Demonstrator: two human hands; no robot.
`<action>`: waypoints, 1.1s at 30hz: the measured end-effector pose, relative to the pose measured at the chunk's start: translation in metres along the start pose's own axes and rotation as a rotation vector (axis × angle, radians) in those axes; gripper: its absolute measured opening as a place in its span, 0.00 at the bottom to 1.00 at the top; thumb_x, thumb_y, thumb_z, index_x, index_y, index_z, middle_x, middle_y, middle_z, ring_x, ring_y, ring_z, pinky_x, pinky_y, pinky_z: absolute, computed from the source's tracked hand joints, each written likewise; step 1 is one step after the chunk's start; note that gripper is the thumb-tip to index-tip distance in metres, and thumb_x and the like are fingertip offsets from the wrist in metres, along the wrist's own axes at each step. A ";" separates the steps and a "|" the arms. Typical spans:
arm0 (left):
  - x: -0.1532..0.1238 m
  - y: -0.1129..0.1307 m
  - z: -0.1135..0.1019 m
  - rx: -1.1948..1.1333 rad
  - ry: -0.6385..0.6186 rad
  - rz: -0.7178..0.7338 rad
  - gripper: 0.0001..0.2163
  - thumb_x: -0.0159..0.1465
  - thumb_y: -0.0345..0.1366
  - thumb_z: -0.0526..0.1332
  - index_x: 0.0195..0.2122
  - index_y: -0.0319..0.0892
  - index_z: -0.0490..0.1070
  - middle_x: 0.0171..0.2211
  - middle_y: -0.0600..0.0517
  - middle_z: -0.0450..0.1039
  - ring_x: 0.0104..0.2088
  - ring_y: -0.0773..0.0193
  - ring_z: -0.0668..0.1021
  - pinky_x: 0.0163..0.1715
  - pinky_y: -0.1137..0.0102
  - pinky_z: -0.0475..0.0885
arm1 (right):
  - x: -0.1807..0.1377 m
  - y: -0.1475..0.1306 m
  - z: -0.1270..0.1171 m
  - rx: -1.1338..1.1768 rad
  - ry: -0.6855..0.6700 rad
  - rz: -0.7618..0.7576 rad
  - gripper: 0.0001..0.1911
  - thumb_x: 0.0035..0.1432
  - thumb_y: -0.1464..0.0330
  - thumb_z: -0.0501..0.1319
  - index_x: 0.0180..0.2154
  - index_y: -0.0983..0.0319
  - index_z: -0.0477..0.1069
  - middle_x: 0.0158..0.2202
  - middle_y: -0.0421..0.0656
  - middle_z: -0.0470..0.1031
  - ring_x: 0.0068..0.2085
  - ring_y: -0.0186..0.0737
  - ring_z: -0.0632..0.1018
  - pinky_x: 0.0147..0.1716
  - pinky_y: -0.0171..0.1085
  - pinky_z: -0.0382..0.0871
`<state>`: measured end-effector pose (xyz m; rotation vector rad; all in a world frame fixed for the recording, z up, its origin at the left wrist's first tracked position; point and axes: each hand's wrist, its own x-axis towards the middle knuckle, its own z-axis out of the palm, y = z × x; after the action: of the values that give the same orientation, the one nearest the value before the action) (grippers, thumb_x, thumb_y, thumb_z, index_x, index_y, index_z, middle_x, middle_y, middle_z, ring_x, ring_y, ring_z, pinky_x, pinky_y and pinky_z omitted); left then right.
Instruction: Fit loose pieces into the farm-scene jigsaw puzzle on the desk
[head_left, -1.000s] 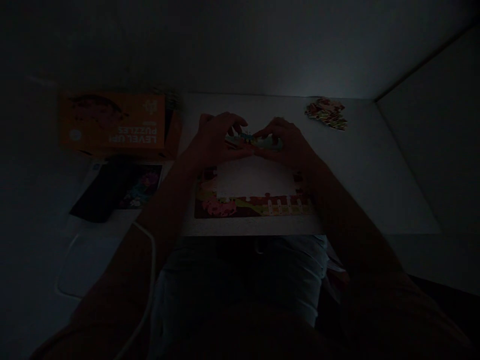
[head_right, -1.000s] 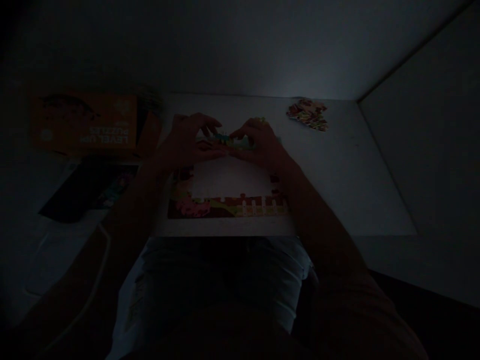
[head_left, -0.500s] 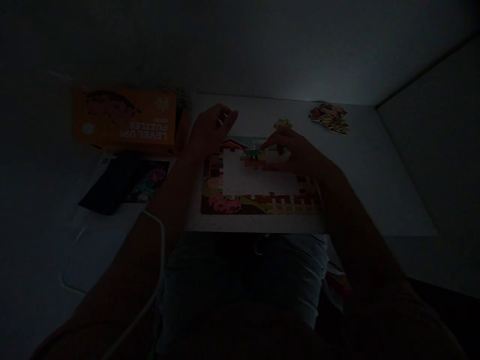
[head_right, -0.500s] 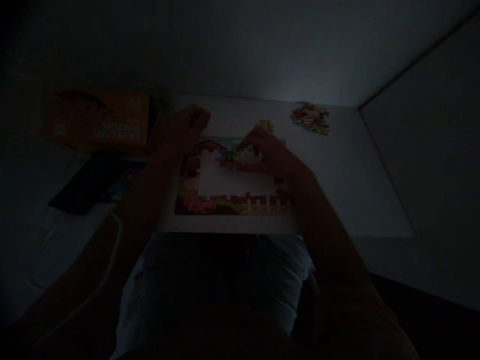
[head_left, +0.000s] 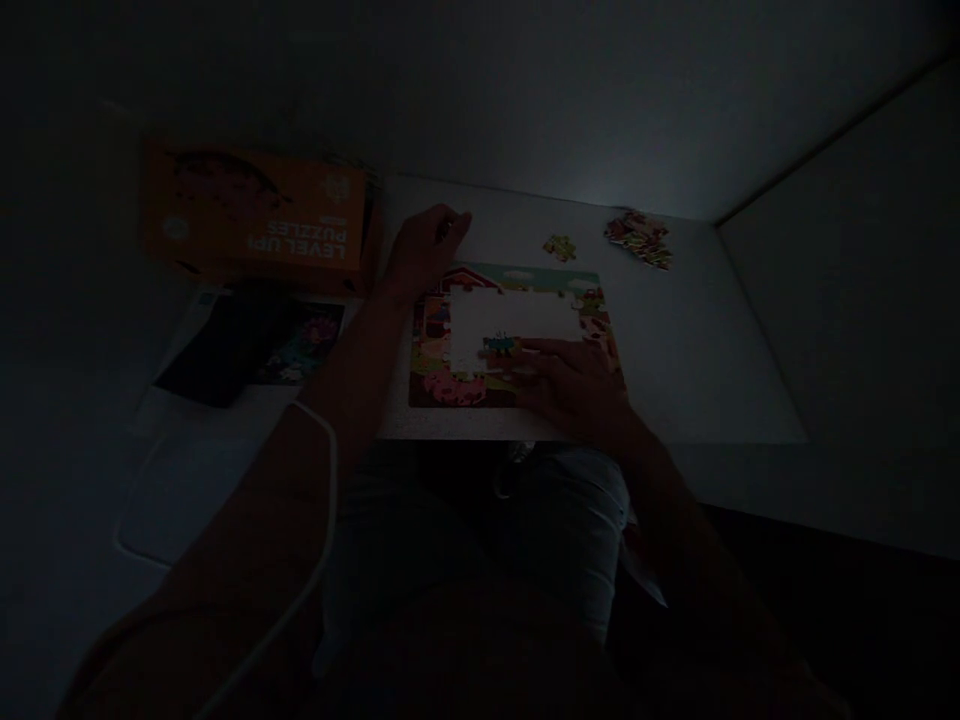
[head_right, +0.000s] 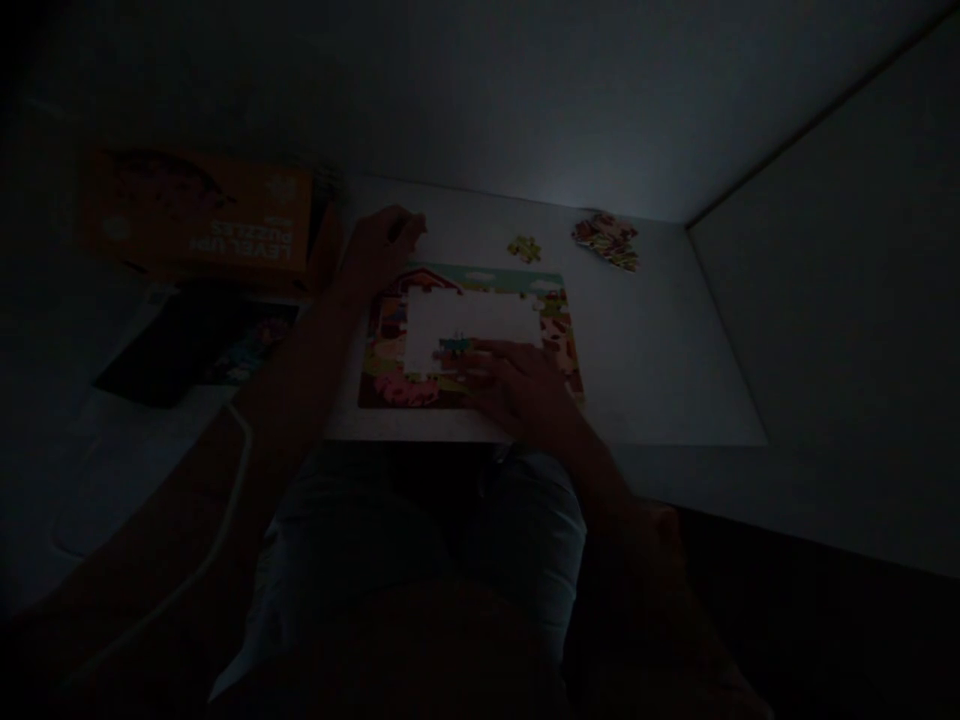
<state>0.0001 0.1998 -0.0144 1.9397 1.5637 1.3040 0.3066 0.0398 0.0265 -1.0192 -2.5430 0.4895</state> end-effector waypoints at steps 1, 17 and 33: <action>0.000 0.000 0.000 0.000 -0.003 0.006 0.18 0.77 0.54 0.58 0.37 0.47 0.74 0.33 0.49 0.76 0.36 0.56 0.77 0.39 0.59 0.69 | -0.006 -0.006 0.005 -0.010 0.004 0.003 0.34 0.73 0.56 0.67 0.75 0.37 0.62 0.72 0.43 0.71 0.67 0.67 0.75 0.64 0.72 0.68; 0.001 0.010 -0.006 0.058 -0.166 -0.101 0.22 0.80 0.56 0.52 0.47 0.43 0.74 0.43 0.56 0.77 0.41 0.69 0.69 0.44 0.69 0.63 | -0.024 -0.013 0.029 -0.113 0.046 0.022 0.43 0.73 0.55 0.65 0.79 0.29 0.48 0.72 0.36 0.71 0.67 0.67 0.75 0.61 0.73 0.68; 0.002 0.011 -0.011 0.007 -0.108 -0.118 0.18 0.73 0.55 0.59 0.40 0.46 0.77 0.41 0.46 0.82 0.41 0.54 0.79 0.42 0.61 0.68 | -0.023 -0.017 0.021 -0.347 0.065 0.022 0.31 0.73 0.52 0.64 0.72 0.24 0.63 0.68 0.33 0.75 0.63 0.59 0.78 0.55 0.63 0.77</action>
<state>-0.0018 0.1948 0.0002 1.8581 1.6048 1.1287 0.3034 0.0079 0.0111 -1.1578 -2.6150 0.0163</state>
